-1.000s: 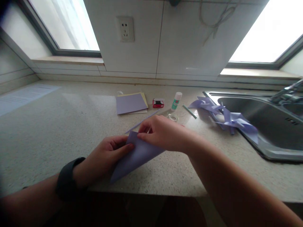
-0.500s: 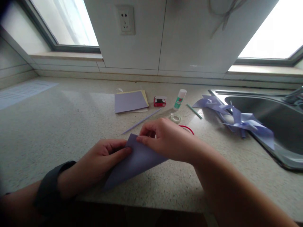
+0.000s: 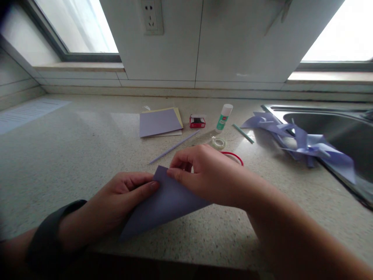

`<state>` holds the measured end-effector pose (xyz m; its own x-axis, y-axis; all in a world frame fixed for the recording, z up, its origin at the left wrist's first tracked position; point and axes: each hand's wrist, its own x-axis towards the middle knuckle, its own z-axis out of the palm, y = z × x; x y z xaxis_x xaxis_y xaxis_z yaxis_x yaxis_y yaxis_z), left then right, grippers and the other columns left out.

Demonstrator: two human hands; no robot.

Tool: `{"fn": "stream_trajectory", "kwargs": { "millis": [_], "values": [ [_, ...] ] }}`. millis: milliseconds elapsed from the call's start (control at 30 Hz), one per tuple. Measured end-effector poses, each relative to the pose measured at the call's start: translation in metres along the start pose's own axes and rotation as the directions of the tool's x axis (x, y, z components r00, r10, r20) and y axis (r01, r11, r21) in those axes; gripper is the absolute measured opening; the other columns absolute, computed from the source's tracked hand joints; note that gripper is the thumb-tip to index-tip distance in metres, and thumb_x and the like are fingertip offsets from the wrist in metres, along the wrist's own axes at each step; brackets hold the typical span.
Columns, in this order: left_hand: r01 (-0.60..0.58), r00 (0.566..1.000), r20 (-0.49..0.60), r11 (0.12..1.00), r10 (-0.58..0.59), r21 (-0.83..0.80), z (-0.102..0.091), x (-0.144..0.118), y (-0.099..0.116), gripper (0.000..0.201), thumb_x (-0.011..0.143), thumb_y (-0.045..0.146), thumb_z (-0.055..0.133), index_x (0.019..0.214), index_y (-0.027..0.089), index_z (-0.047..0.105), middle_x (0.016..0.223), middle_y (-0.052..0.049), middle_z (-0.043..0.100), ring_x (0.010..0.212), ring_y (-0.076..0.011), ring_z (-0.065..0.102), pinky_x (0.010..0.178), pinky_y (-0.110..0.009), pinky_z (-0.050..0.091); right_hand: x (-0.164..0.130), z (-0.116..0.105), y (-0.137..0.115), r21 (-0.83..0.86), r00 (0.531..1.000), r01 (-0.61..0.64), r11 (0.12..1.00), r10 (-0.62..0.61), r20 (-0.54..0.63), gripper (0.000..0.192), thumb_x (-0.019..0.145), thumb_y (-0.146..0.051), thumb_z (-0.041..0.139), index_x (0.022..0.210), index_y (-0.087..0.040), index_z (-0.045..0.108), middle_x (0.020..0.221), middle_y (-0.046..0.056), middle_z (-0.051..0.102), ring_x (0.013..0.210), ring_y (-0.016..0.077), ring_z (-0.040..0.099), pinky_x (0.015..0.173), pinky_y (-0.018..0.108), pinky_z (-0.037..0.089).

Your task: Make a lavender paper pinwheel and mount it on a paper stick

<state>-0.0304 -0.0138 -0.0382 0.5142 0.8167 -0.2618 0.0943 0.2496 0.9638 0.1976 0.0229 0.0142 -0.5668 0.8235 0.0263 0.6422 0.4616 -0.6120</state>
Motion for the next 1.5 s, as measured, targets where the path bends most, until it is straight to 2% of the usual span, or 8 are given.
{"fn": "stream_trajectory", "kwargs": {
  "millis": [233, 633, 1167, 1400, 1500],
  "values": [
    [0.016, 1.000, 0.010, 0.998, -0.016, -0.055, 0.0022, -0.0022, 0.0011, 0.034, 0.095, 0.049, 0.063, 0.105, 0.020, 0.078, 0.082, -0.001, 0.063, 0.064, -0.0101, 0.046, 0.054, -0.020, 0.035, 0.0019, -0.0007, -0.0010, 0.026, 1.000, -0.011, 1.000, 0.011, 0.007, 0.020, 0.093, -0.034, 0.061, 0.081, -0.024, 0.074, 0.070, -0.004, 0.068, 0.064, 0.0111, 0.059, 0.056, 0.024, 0.040],
    [0.029, 0.999, -0.011, 0.998, -0.030, -0.055, 0.0018, -0.0018, -0.0002, 0.033, 0.096, 0.047, 0.062, 0.110, 0.021, 0.076, 0.084, -0.002, 0.066, 0.067, -0.0126, 0.050, 0.059, -0.023, 0.040, 0.0019, 0.0016, -0.0006, 0.042, 1.000, -0.030, 0.999, 0.030, 0.001, 0.023, 0.093, -0.037, 0.061, 0.081, -0.022, 0.074, 0.068, -0.002, 0.067, 0.062, 0.0122, 0.059, 0.055, 0.025, 0.039],
    [0.036, 0.999, -0.030, 0.999, -0.036, -0.029, 0.0029, -0.0020, 0.0018, 0.036, 0.095, 0.051, 0.062, 0.093, 0.017, 0.075, 0.078, 0.000, 0.060, 0.063, -0.0106, 0.046, 0.053, -0.020, 0.036, 0.0022, 0.0013, 0.0003, 0.008, 1.000, 0.003, 1.000, -0.003, -0.004, 0.023, 0.094, -0.034, 0.060, 0.079, -0.022, 0.073, 0.067, -0.003, 0.067, 0.060, 0.0111, 0.058, 0.053, 0.024, 0.037],
    [0.035, 0.999, -0.011, 0.999, -0.036, -0.032, 0.0043, -0.0020, 0.0037, 0.034, 0.095, 0.049, 0.061, 0.100, 0.018, 0.077, 0.081, -0.001, 0.062, 0.064, -0.0108, 0.048, 0.054, -0.020, 0.036, 0.0023, 0.0004, -0.0022, 0.005, 1.000, 0.001, 1.000, -0.001, 0.020, 0.023, 0.094, -0.034, 0.059, 0.080, -0.022, 0.073, 0.069, -0.003, 0.069, 0.061, 0.0114, 0.060, 0.054, 0.025, 0.038],
    [0.022, 1.000, -0.017, 1.000, -0.022, 0.008, 0.0045, -0.0026, 0.0057, 0.035, 0.096, 0.049, 0.060, 0.096, 0.018, 0.076, 0.079, -0.001, 0.062, 0.063, -0.0107, 0.047, 0.054, -0.021, 0.035, 0.0023, 0.0007, -0.0020, 0.020, 1.000, 0.001, 1.000, -0.001, 0.017, 0.022, 0.093, -0.034, 0.060, 0.080, -0.022, 0.074, 0.070, -0.002, 0.069, 0.062, 0.0118, 0.060, 0.054, 0.025, 0.038]
  ]
}}
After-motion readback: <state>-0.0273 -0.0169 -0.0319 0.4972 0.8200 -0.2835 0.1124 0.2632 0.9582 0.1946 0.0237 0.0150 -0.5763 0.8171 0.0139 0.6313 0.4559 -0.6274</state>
